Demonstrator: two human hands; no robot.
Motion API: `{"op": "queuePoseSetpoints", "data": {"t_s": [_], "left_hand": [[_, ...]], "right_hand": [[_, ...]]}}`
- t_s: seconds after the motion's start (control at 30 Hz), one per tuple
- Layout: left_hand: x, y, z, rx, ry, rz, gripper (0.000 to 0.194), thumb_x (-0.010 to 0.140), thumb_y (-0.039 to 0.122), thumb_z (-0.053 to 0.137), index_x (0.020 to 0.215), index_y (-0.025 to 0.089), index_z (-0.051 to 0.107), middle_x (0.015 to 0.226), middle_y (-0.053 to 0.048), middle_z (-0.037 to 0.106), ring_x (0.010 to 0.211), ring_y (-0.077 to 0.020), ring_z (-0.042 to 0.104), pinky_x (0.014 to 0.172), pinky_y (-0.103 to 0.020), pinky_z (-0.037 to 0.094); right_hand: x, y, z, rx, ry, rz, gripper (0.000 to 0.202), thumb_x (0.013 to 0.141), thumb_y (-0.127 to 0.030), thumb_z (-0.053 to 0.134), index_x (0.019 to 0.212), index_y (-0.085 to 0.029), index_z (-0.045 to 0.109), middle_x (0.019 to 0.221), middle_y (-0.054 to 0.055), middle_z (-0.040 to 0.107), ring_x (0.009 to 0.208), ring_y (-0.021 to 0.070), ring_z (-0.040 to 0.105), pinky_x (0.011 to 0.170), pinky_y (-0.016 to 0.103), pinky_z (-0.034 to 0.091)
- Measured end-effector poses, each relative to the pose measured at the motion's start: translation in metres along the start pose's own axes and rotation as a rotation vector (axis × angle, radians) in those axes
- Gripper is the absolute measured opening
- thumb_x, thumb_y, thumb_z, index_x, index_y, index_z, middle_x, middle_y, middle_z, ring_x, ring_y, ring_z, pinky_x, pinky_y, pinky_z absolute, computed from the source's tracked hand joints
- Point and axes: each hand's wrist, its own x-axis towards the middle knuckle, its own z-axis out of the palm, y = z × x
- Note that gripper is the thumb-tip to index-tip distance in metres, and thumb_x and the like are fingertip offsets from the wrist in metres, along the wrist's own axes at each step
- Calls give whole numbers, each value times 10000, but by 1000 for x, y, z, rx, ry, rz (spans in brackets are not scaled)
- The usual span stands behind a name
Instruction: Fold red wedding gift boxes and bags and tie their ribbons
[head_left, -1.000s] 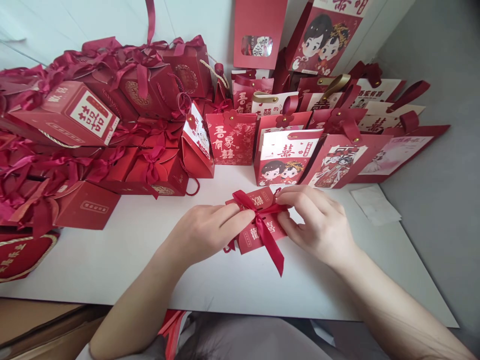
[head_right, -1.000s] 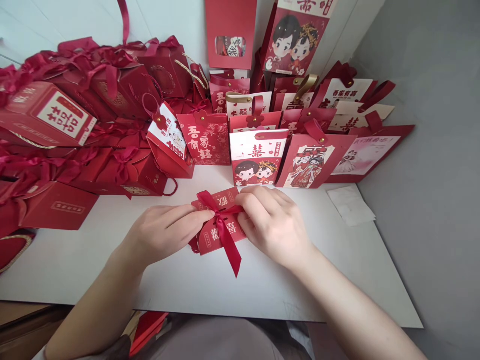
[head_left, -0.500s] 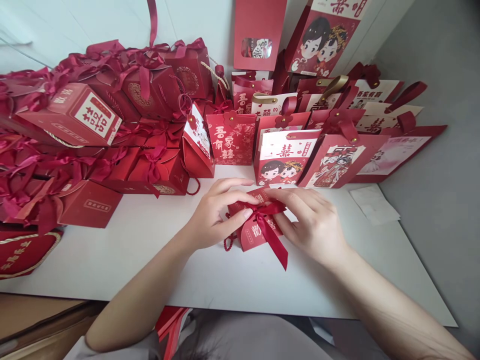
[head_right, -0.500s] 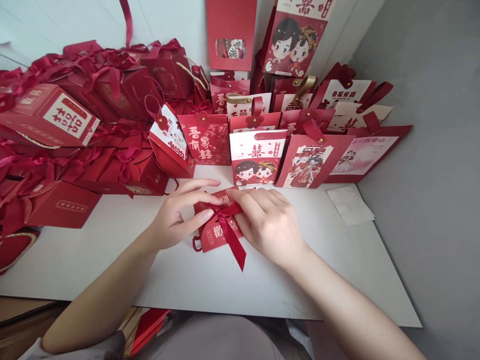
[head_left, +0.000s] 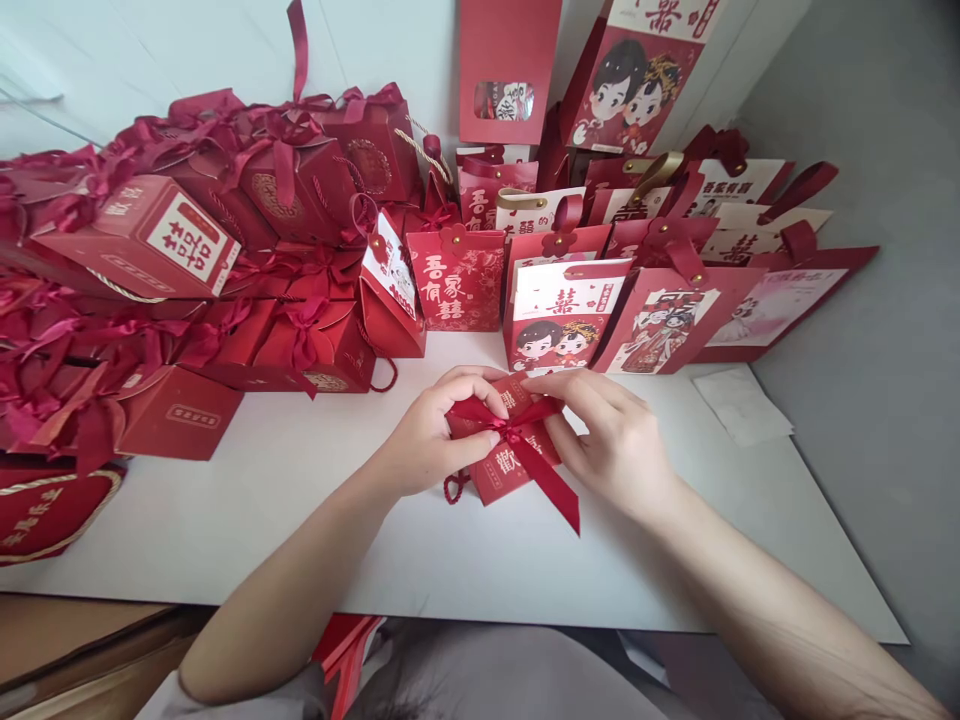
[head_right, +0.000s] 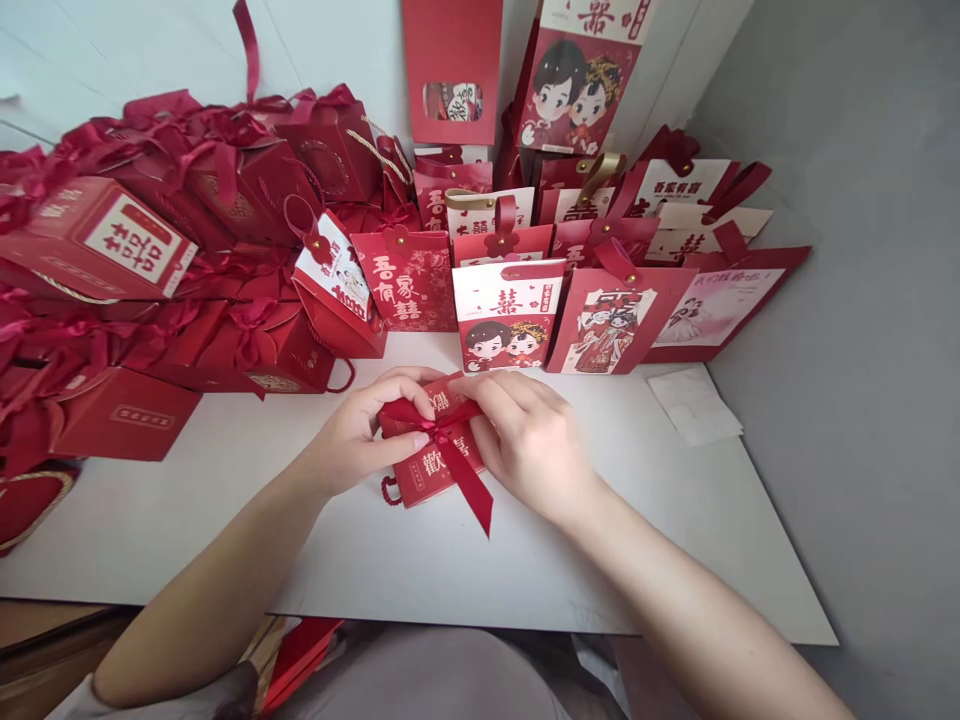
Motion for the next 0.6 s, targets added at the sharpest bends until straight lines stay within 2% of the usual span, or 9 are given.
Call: {"op": "queuePoseSetpoints", "data": {"t_s": [0.1, 0.2, 0.3, 0.4, 0.47, 0.53, 0.57, 0.6], "left_hand": [[-2, -4, -7, -124, -53, -10, 305, 819, 114, 588, 1099, 235, 578, 1415, -55, 510, 1222, -244, 581, 909, -330, 532], [-3, -7, -14, -90, -44, 58, 398, 818, 106, 575, 1186, 257, 556, 1370, -42, 537, 1258, -228, 546, 1013, -348, 477], [-3, -8, -18, 1, 89, 102, 292, 877, 210, 597, 1166, 242, 575, 1243, -47, 584, 1215, -215, 544, 1075, -377, 415], [-3, -11, -20, 53, 245, 94, 205, 929, 344, 591, 1089, 216, 603, 1105, -55, 609, 1058, -197, 584, 980, -361, 453], [-2, -13, -22, 92, 282, 124, 218, 935, 384, 596, 1065, 209, 614, 1062, -54, 618, 1008, -190, 594, 942, -350, 462], [-1, -16, -24, 110, 229, 161, 261, 936, 405, 596, 1117, 218, 611, 1112, -60, 624, 1053, -200, 600, 955, -351, 464], [-1, -17, -26, 114, 178, 179, 291, 936, 411, 594, 1161, 225, 603, 1162, -64, 622, 1104, -211, 596, 979, -358, 463], [0, -17, -27, 124, 125, 191, 319, 939, 408, 589, 1205, 233, 591, 1217, -68, 613, 1160, -222, 582, 1009, -366, 458]], "right_hand": [[1, -2, -4, 57, -62, 40, 257, 911, -78, 531, 1122, -196, 620, 1009, 46, 717, 900, 185, 674, 810, 318, 541], [3, -3, -7, 86, -115, 130, 252, 927, -118, 521, 1149, -202, 606, 1052, 51, 704, 886, 183, 665, 781, 323, 538], [5, 0, -11, 102, -141, 185, 280, 912, -135, 539, 1177, -206, 594, 1074, 58, 693, 893, 197, 658, 778, 346, 537], [8, 1, -19, 209, -221, 101, 402, 871, -146, 614, 1265, -202, 556, 1221, 97, 647, 1116, 251, 614, 957, 419, 508], [12, -5, -28, 340, -202, 52, 402, 862, -121, 623, 1249, -210, 561, 1310, 110, 596, 1242, 265, 551, 1064, 452, 453], [19, -20, -41, 542, -100, 87, 257, 893, -93, 579, 1109, -232, 594, 1206, 81, 630, 1162, 221, 599, 1023, 404, 493], [22, -31, -48, 677, -96, 106, 169, 926, -106, 550, 1019, -241, 593, 1079, 54, 655, 1051, 186, 640, 943, 352, 539], [25, -43, -54, 829, -145, 120, 104, 959, -151, 528, 964, -244, 576, 979, 39, 660, 960, 166, 657, 854, 308, 570]]}}
